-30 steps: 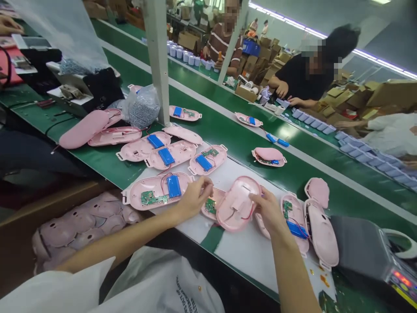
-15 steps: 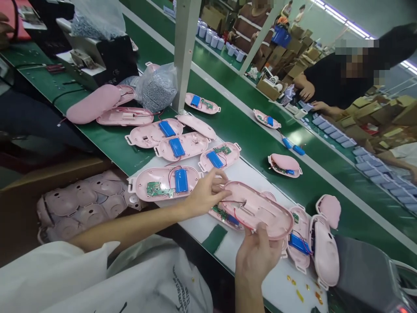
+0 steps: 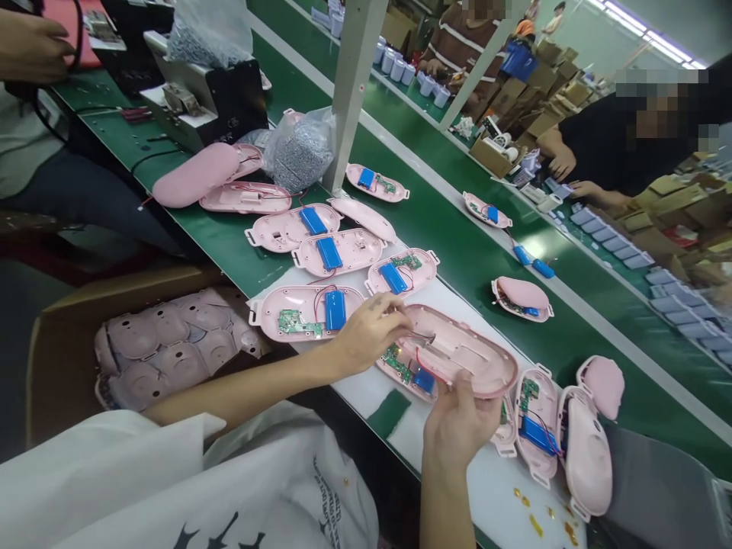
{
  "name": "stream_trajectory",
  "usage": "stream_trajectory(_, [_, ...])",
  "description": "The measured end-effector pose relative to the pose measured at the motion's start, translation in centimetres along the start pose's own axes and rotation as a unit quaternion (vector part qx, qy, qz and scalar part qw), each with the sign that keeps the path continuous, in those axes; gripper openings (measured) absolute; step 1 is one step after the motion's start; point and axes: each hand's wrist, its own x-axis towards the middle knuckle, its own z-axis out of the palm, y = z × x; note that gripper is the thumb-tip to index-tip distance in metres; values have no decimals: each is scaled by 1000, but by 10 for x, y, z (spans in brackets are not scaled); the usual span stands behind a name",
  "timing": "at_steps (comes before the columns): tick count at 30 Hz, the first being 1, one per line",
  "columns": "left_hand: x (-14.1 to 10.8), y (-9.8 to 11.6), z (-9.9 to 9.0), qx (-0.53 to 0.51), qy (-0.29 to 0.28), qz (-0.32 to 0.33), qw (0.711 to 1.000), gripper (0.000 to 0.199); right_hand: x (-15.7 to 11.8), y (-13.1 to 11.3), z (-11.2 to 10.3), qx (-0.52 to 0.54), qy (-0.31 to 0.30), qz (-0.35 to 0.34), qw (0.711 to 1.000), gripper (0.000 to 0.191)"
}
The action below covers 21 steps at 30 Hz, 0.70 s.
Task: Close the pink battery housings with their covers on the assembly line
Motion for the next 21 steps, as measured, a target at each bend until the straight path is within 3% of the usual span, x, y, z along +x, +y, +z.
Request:
stream_trajectory(3, [6,1,5,-1,26,-14,1000,15,0,6,0,7,-22,9,1000,48])
stream_trajectory(5, [10,1,5,-89,24,-95,991,13,2,13,-2,9,-34,15,999,46])
stream_trajectory(8, [12,-2,5,-221,-24,-244,944,38,9,18,-8,-11,-53,29,998,44])
stream_trajectory(9, [13,-2,5,-240,-38,-275,930,39,13,16,-10,-34,-50,14,998,44])
stream_trajectory(11, [13,-3,6,-252,-45,-299,919,28,24,5,-11,-111,-23,-82,990,50])
stream_trajectory(13, [12,-1,8,-259,-38,-291,920,22,37,-14,-4,-225,-32,-223,948,53])
stream_trajectory(15, [10,1,9,-275,-41,-272,921,21,52,-33,10,-347,-142,-310,874,49])
stream_trajectory(17, [8,4,10,-282,-42,-257,923,22,66,-46,29,-455,-309,-298,780,37])
stream_trajectory(19, [6,4,10,-277,-49,-252,926,25,77,-49,44,-518,-430,-234,702,30])
stream_trajectory(21, [5,2,8,-268,-63,-252,928,28,84,-47,51,-537,-472,-193,672,29])
